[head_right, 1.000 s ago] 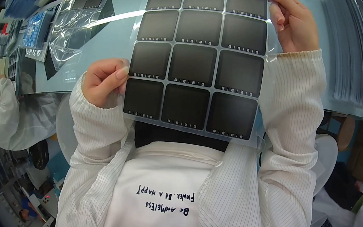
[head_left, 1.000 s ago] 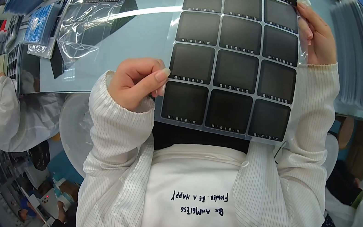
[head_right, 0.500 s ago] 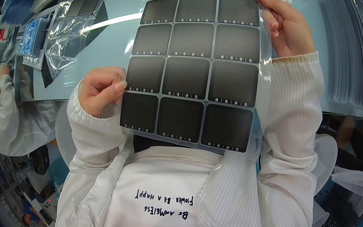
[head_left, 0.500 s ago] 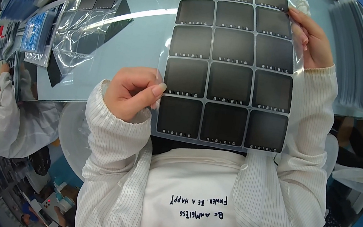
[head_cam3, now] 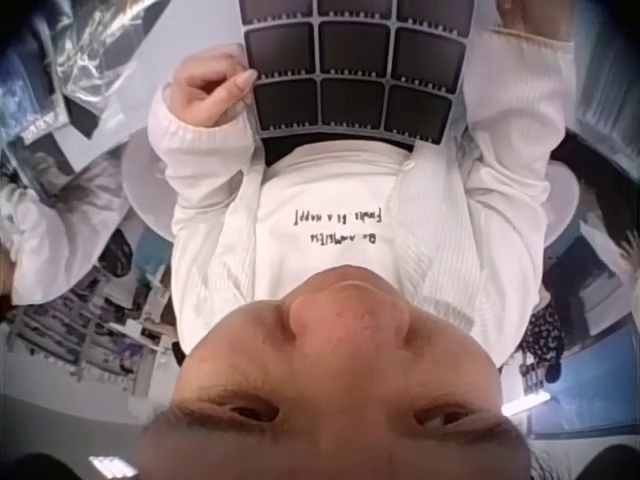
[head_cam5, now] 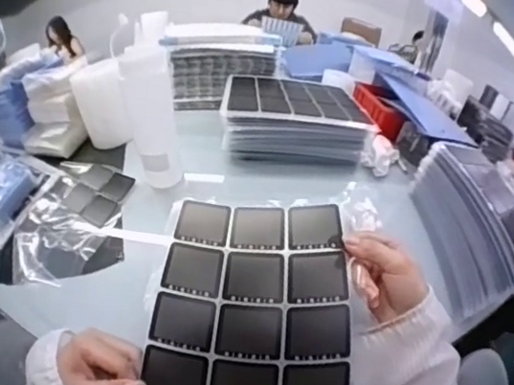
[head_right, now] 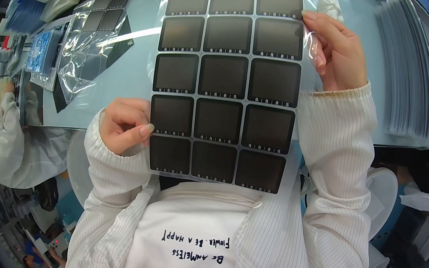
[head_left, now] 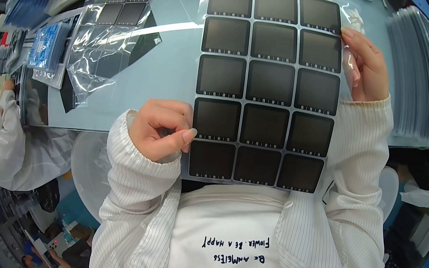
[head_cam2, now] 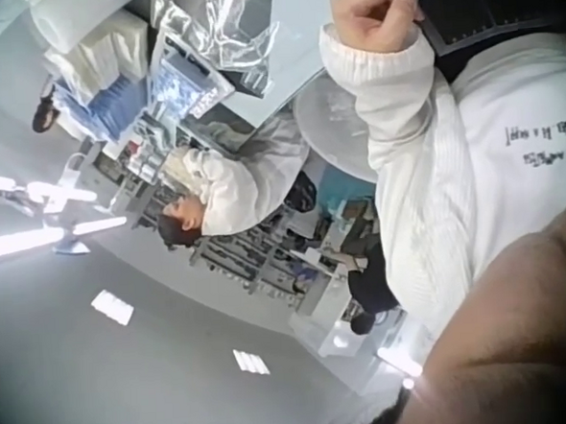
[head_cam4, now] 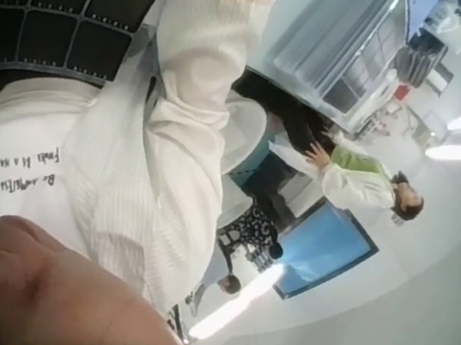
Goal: Cleaning and inspecting small rectangular solar cells or glass panels on a grid tray.
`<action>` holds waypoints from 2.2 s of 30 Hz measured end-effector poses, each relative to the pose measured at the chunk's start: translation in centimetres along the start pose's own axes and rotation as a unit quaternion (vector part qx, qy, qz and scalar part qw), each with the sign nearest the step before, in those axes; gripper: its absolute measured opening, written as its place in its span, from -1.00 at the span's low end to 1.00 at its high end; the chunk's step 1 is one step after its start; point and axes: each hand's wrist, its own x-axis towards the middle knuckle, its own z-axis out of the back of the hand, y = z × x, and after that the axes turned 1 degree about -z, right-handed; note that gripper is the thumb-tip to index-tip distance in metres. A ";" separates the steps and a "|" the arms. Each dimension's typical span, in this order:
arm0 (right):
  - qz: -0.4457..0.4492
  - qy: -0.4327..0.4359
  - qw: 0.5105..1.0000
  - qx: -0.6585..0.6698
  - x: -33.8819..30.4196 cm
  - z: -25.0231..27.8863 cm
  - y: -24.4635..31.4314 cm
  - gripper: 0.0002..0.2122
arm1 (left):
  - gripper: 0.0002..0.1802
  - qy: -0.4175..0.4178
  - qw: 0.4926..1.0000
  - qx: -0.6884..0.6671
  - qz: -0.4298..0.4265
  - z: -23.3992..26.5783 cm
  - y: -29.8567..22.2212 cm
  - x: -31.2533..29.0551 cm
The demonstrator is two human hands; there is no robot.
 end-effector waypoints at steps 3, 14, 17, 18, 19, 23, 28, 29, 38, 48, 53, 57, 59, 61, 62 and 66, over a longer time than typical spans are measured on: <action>-0.003 -0.015 1.000 -0.005 -0.4 -0.6 0.0 -0.79 | -0.76 0.014 1.000 0.001 0.004 0.2 0.1 -0.1; 0.005 -0.050 0.999 0.017 -1.0 -1.1 0.1 -0.80 | -0.75 0.027 1.000 0.003 0.005 0.5 0.5 -0.3; -0.002 -0.032 0.999 0.020 -1.0 -1.2 -0.1 -0.80 | -0.74 0.023 1.000 -0.012 0.005 0.5 1.0 -0.6; -0.001 -0.033 0.999 0.020 -1.0 -1.3 -0.1 -0.80 | -0.74 0.024 1.000 -0.013 0.004 0.6 1.0 -0.7; -0.009 -0.037 0.999 0.022 -1.0 -1.4 -0.2 -0.80 | -0.74 0.026 1.000 -0.007 0.003 0.6 1.1 -0.7; -0.017 -0.044 0.998 0.030 -1.1 -1.7 -0.2 -0.78 | -0.74 0.011 1.000 0.007 0.023 0.3 0.6 -0.6; -0.085 -0.094 0.991 0.043 -0.4 -2.3 -0.5 -0.79 | -0.72 -0.017 0.999 -0.014 0.038 0.1 0.4 -0.1; -0.102 -0.084 0.989 0.062 -0.1 -2.0 -0.7 -0.79 | -0.71 -0.025 0.998 -0.033 0.037 0.2 0.2 -0.2; -0.062 -0.072 0.995 0.003 0.3 -2.2 -1.5 -0.64 | -0.70 -0.078 0.997 0.029 0.009 -1.0 0.8 0.5; -0.076 0.126 0.969 -0.197 -7.6 -2.7 -2.7 -0.56 | -0.54 -0.152 0.931 0.332 0.003 -3.8 -0.4 1.0; -0.178 0.082 0.961 -0.195 -8.7 -5.3 -1.3 -0.52 | -0.50 -0.102 0.917 0.386 -0.013 -4.5 -1.4 3.3; -0.103 0.075 0.988 -0.091 -8.7 -6.2 -1.9 -0.63 | -0.48 -0.099 0.912 0.394 0.060 -5.3 -2.0 5.0; -0.107 0.092 0.988 -0.057 -8.3 -7.3 -2.5 -0.64 | -0.32 -0.061 0.921 0.374 0.092 -5.3 -2.3 5.2; -0.113 0.110 0.987 -0.021 -7.9 -8.0 -3.0 -0.65 | -0.31 -0.061 0.924 0.366 0.093 -5.0 -2.1 5.4; -0.139 0.134 0.980 -0.046 -7.4 -8.2 -3.2 -0.64 | -0.33 -0.067 0.943 0.311 0.102 -4.8 -1.8 5.3; -0.187 0.167 0.966 -0.065 -6.8 -8.4 -2.9 -0.63 | -0.39 -0.049 0.952 0.286 0.099 -4.2 -1.8 5.3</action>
